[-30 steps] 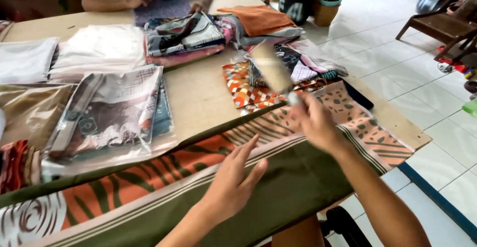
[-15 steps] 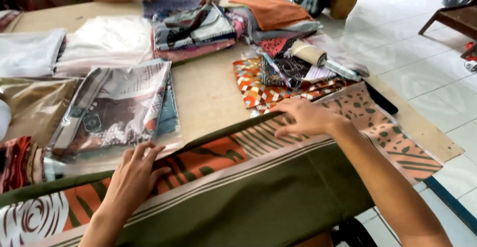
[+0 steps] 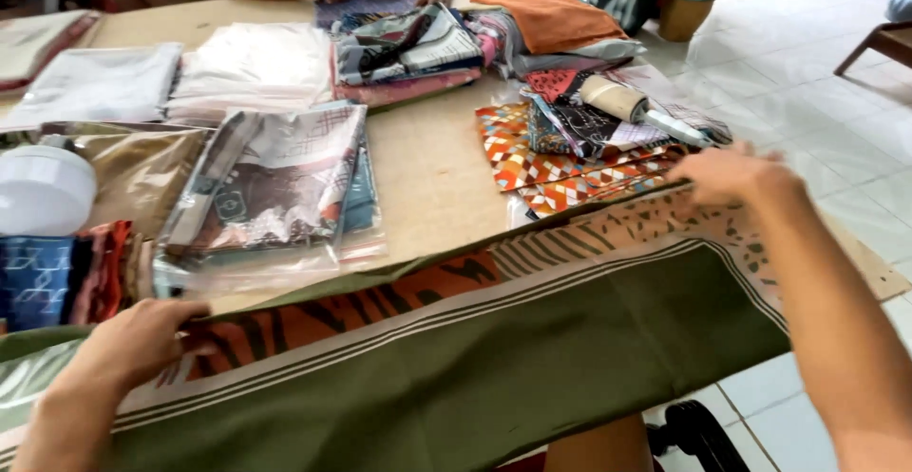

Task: Using a lint roller to remove lint and debris from a green fabric garment on a work table.

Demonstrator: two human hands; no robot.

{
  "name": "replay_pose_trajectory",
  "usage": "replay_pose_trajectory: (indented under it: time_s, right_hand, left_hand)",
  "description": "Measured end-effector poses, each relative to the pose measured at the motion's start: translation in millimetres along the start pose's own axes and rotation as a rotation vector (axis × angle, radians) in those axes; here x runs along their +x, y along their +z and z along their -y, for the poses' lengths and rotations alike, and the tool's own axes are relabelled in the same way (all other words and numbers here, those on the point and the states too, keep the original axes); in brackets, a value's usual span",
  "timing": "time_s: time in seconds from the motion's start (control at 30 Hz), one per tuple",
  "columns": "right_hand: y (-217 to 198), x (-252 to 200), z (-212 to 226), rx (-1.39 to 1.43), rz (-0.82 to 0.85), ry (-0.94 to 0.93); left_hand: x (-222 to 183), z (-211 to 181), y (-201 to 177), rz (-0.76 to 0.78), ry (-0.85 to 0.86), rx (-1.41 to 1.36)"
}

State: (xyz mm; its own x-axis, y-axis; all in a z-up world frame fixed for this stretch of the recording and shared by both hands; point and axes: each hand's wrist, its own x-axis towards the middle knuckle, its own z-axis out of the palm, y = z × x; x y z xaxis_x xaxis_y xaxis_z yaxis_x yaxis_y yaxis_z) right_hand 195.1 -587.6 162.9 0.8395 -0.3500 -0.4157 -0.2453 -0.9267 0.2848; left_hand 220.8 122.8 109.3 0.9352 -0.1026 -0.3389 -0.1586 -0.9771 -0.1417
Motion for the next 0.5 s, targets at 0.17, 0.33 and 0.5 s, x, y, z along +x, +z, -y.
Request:
replay_pose_trajectory:
  time_s: [0.17,0.33,0.5]
  right_hand:
    - [44.5,72.4,-95.4,0.045,-0.009,0.033]
    - [39.5,47.1,-97.5,0.18,-0.061,0.083]
    - [15.2,95.6,-126.5,0.523,-0.324,-0.069]
  left_hand:
    - [-14.7,79.0,18.3,0.019,-0.218,0.076]
    - [-21.6,160.3,64.0,-0.203,-0.273,-0.027]
    - [-12.9,212.2,44.5,-0.343,-0.315,-0.021]
